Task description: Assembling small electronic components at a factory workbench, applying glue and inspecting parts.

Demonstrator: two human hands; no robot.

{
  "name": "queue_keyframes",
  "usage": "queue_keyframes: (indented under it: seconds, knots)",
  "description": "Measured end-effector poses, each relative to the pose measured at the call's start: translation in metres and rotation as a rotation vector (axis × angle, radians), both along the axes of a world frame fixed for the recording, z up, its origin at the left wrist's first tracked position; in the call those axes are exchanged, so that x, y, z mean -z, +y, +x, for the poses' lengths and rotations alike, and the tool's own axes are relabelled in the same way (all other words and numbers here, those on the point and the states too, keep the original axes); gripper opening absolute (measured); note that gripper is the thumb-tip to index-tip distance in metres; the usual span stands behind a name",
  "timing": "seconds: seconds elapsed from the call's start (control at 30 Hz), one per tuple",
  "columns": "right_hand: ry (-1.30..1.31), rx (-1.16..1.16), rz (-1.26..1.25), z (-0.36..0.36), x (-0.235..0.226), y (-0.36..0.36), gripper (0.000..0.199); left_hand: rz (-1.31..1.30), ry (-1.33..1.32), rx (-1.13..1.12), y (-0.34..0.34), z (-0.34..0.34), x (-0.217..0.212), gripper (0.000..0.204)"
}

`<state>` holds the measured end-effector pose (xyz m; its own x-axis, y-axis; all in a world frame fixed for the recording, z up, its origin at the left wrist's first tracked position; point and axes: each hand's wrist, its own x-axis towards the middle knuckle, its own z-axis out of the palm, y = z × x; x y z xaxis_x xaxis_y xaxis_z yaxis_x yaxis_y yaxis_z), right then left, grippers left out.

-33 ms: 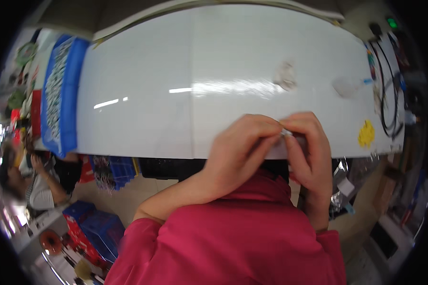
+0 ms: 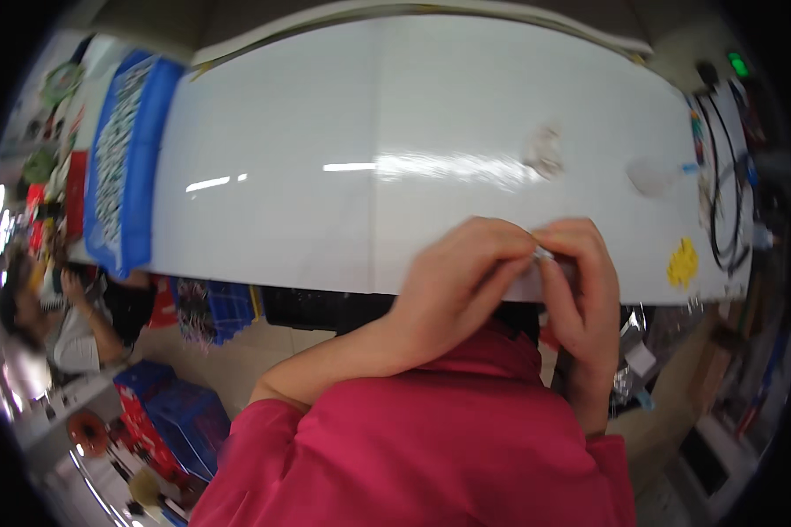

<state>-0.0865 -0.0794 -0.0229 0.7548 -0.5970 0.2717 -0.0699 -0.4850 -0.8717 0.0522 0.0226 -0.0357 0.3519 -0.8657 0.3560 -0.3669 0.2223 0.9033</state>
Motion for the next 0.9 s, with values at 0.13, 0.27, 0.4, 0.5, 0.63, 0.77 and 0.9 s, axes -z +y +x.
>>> queue_keyframes:
  seconds: [0.13, 0.27, 0.4, 0.5, 0.63, 0.77, 0.9]
  knots:
    - [0.046, 0.048, 0.083, 0.005, -0.018, 0.022, 0.02, 0.041, 0.072, 0.016, 0.013, 0.004, -0.012, 0.018]
    - [0.043, 0.093, 0.115, 0.013, -0.03, 0.046, 0.017, 0.035, 0.072, 0.02, 0.032, 0.01, -0.025, 0.009]
    - [0.037, 0.008, 0.123, 0.015, -0.036, 0.057, 0.019, -0.004, 0.067, -0.053, 0.048, 0.011, -0.031, 0.008]
    - [0.06, -0.009, 0.143, 0.009, -0.034, 0.058, 0.021, -0.002, 0.087, -0.032, 0.053, 0.008, -0.033, 0.008]
    - [0.104, -0.039, 0.14, -0.002, -0.032, 0.058, 0.02, 0.011, 0.084, -0.01, 0.058, 0.001, -0.033, 0.008]
    - [0.202, -0.003, -0.037, -0.001, -0.052, 0.062, 0.018, 0.004, 0.098, 0.017, 0.06, -0.003, -0.042, 0.009]
    - [0.129, -0.019, 0.098, -0.004, -0.035, 0.061, 0.018, -0.033, 0.116, 0.0, 0.063, -0.006, -0.039, 0.009]
